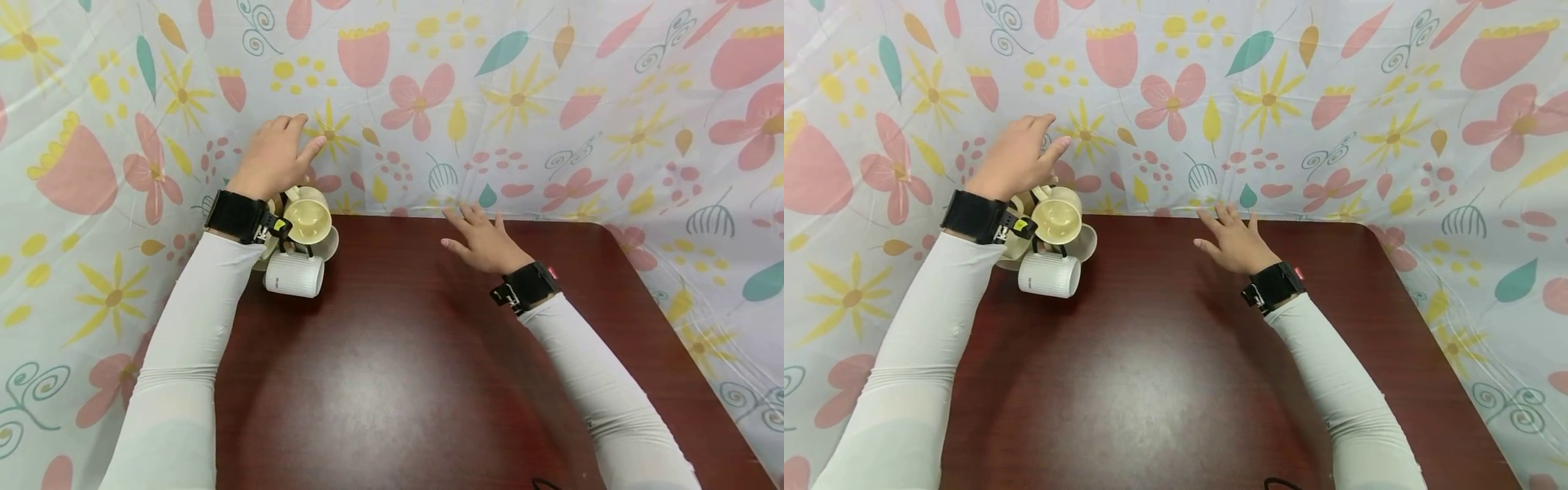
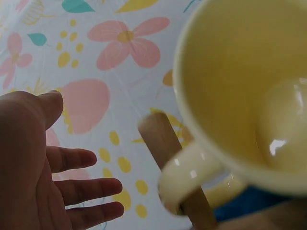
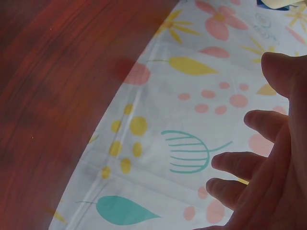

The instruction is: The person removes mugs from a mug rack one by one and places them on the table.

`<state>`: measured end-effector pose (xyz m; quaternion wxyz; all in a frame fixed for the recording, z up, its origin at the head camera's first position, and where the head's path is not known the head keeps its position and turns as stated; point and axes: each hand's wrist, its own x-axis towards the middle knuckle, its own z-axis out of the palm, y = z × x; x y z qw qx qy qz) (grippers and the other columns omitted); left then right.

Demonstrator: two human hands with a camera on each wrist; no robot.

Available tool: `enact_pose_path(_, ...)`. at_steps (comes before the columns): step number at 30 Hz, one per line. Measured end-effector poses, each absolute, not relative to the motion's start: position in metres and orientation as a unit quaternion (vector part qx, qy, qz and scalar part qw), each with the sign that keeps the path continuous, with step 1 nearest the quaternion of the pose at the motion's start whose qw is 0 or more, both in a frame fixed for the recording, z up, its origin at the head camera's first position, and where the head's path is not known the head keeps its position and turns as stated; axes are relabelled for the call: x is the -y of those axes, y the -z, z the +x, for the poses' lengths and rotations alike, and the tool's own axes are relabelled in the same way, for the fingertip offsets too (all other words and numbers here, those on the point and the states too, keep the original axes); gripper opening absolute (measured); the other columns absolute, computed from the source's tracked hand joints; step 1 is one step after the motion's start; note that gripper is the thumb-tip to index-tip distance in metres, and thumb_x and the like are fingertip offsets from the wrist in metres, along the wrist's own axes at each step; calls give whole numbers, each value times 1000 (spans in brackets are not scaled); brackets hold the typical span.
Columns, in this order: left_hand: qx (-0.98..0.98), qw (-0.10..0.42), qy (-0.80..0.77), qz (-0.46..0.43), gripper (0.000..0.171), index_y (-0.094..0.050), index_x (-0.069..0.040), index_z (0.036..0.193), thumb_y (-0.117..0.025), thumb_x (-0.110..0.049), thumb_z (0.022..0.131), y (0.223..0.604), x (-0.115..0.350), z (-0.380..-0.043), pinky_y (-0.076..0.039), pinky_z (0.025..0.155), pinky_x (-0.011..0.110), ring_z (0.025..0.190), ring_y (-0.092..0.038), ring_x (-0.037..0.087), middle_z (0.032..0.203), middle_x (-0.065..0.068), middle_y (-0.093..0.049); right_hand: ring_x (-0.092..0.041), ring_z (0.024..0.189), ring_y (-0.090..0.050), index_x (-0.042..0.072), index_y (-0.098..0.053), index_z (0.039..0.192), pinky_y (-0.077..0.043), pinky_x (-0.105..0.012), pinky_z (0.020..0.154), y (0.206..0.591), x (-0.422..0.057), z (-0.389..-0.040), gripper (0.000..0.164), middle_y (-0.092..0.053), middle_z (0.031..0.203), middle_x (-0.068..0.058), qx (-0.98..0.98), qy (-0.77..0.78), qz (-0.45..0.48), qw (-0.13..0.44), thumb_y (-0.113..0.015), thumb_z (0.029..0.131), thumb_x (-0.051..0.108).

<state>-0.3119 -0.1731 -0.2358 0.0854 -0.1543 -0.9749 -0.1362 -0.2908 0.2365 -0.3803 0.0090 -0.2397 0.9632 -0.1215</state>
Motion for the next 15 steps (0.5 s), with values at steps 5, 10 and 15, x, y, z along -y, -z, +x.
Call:
enact_pose_path(5, 974, 89, 149, -145, 77, -24, 2, 162, -27, -56, 110, 237, 185, -310, -22, 126, 57, 153, -30, 46, 164, 28, -32, -42, 162, -2, 23, -20, 167, 1, -80, 117, 381, -236, -291, 73, -10, 174, -18, -963, 126, -240, 6, -48, 107, 54)
enact_pose_path(10, 975, 73, 165, -133, 74, -23, 3, 162, -29, -50, 111, 239, 195, -309, -22, 127, 56, 154, -29, 46, 164, 29, -31, -42, 161, 1, 25, -17, 167, 6, -79, 117, 383, -237, -290, 74, -7, 174, -19, -962, 132, -238, 17, -48, 107, 55)
enact_pose_path(15, 965, 92, 209, -132, 58, -37, 2, 157, -39, -35, 112, 247, 202, -312, -40, 116, 56, 137, -51, 44, 150, 30, -51, -40, 162, -1, 26, -17, 167, 6, -79, 117, 386, -237, -290, 75, -7, 174, -19, -960, 140, -242, 23, -47, 106, 57)
